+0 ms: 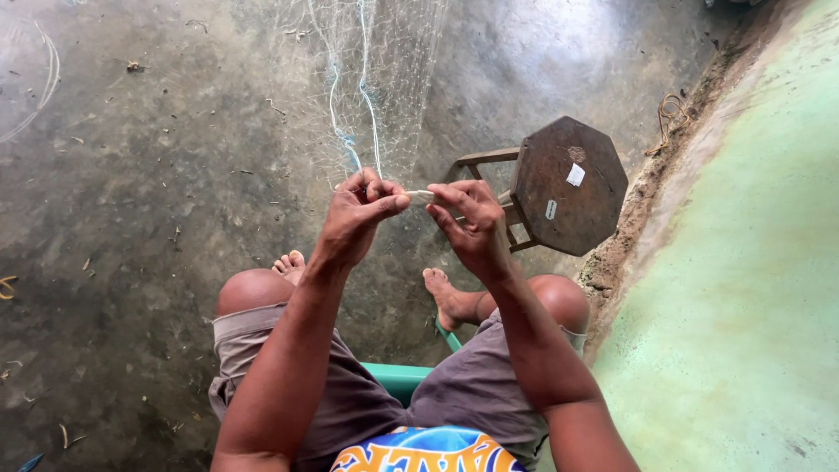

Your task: Repairing a fishing net by tying knots with a shuttle needle

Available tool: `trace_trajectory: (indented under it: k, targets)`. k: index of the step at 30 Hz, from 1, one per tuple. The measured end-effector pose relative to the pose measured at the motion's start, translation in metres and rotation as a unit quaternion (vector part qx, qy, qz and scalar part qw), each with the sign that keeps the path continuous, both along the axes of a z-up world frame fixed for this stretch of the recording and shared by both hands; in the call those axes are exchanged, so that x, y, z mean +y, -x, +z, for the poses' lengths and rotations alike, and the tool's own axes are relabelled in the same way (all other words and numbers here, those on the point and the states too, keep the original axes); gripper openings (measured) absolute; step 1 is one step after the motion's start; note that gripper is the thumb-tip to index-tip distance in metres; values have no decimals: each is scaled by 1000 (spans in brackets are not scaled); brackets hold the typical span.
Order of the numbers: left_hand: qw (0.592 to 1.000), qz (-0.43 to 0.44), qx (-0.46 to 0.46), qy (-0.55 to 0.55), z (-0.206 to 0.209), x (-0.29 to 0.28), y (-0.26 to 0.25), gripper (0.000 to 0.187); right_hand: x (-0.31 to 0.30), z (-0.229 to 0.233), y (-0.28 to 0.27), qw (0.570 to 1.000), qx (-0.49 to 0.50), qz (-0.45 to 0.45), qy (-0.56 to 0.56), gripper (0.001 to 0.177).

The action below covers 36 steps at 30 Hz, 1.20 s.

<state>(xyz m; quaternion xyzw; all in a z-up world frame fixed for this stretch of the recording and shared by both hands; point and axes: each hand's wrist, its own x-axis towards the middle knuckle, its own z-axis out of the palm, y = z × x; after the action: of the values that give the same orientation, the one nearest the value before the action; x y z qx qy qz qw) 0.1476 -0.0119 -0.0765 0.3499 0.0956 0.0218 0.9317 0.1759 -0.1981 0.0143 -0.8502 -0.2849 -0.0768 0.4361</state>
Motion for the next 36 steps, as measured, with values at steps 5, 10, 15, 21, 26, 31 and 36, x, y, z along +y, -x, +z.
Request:
trace_trajectory:
  k: [5, 10, 15, 21, 26, 31, 36]
  targets:
    - [1000, -11, 8, 1, -4, 0, 1, 52, 6, -2, 1, 1000, 9, 6, -17, 26]
    - [999, -29, 20, 1, -3, 0, 2, 52, 10, -2, 0, 999, 6, 17, -28, 26]
    - [999, -36, 23, 0, -2, 0, 3, 52, 10, -3, 0, 999, 15, 29, -44, 25]
    - [999, -51, 18, -3, -2, 0, 4, 51, 10, -2, -4, 997, 5, 50, -50, 23]
    - [998, -52, 21, -6, -4, -3, 5, 51, 13, -9, -6, 994, 10, 61, -90, 21]
    - [998, -53, 15, -14, -10, -8, 5, 53, 32, -18, -5, 980, -1, 63, -190, 43]
    - [998, -17, -13, -61, 19, -13, 8, 44, 57, -5, 4, 989, -132, -9, -71, 27]
